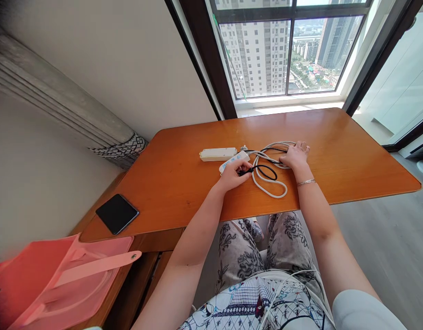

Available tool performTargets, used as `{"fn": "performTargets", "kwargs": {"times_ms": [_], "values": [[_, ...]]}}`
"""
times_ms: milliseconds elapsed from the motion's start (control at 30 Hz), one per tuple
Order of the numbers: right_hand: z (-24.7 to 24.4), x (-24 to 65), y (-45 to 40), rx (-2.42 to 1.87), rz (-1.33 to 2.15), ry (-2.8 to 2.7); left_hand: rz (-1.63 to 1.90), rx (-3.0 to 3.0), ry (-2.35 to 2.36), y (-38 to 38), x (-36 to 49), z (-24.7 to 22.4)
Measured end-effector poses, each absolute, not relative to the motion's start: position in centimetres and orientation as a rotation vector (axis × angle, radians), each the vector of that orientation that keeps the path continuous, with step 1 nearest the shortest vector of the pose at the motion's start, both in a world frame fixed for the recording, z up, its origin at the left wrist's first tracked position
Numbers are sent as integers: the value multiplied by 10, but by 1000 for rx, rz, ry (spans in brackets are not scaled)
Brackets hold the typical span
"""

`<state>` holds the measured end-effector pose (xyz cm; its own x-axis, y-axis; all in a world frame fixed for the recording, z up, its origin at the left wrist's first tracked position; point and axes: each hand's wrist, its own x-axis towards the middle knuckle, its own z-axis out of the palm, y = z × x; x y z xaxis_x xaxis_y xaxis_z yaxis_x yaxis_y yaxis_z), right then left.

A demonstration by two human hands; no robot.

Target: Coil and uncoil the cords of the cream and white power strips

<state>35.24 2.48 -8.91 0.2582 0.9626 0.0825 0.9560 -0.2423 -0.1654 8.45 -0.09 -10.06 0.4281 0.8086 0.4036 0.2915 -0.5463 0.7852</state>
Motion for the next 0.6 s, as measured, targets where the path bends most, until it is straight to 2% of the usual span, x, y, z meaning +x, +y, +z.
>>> {"fn": "performTargets", "kwargs": {"times_ms": [600], "values": [[-86, 355, 27, -1821, -66, -1442, 1040, 2014, 882, -2, 85, -101]]}}
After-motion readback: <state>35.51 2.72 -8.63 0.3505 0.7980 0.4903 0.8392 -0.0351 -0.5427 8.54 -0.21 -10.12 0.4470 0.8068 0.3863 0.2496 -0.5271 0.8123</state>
